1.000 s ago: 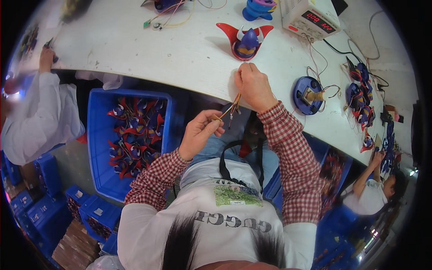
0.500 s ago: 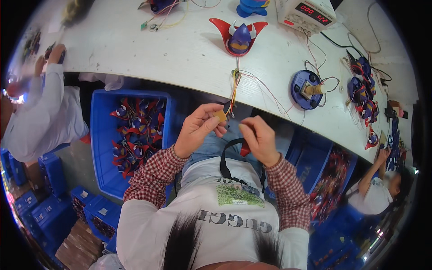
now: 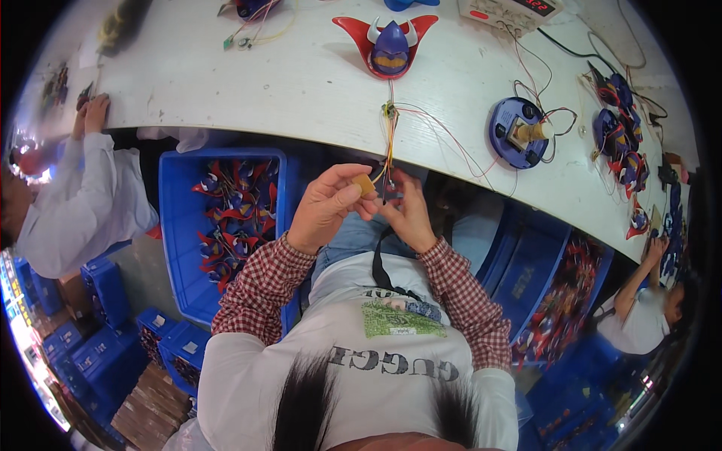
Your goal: Assembling and testing small electronic toy fans at a factory workbench.
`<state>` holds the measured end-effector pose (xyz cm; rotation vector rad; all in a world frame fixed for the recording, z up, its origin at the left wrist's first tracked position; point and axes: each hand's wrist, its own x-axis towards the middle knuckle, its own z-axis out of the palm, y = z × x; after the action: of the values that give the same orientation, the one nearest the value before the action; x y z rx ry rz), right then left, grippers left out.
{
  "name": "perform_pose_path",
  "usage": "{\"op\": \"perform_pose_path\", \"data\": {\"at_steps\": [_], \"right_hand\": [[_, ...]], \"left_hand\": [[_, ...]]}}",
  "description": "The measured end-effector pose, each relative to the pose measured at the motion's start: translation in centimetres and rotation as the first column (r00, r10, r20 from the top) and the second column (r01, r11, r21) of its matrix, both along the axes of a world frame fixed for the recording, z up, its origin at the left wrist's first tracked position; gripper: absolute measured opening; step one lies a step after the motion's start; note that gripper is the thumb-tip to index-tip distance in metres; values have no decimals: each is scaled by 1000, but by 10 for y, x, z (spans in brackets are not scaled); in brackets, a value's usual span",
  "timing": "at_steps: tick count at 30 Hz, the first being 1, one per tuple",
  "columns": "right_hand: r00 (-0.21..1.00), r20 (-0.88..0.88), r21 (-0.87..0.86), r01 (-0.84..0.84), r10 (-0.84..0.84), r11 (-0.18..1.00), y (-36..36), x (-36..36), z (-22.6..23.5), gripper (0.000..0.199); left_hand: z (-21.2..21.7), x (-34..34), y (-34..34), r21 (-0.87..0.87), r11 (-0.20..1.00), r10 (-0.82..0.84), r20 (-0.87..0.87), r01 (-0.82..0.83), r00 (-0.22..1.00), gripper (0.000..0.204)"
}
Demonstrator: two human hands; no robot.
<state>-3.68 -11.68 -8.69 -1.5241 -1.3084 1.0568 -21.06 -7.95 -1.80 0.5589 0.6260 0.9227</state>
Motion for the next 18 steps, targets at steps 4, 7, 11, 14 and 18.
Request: {"op": "perform_pose_path", "data": {"at_steps": [4, 7, 11, 14, 18], "right_hand": [[991, -132, -45, -15, 9, 999, -7, 13, 23, 32], [983, -177, -34, -52, 46, 998, -9, 15, 51, 32], [972, -165, 66, -155, 164, 986, -7, 7, 83, 27], [984, -96, 93, -141, 149, 986, 1, -2, 90, 24], [982, 135, 293, -164, 129, 942, 5, -1, 90, 23]], "left_hand": [[2, -1, -4, 135, 990, -7, -133, 25, 991, 40], [4, 0, -6, 240, 969, -1, -230, 58, 973, 41], [5, 2, -10, 425, 895, 37, -380, 139, 924, 42], [7, 5, -13, 604, 756, 168, -550, 251, 818, 37], [14, 9, -24, 601, 776, 213, -533, 190, 819, 28]]}}
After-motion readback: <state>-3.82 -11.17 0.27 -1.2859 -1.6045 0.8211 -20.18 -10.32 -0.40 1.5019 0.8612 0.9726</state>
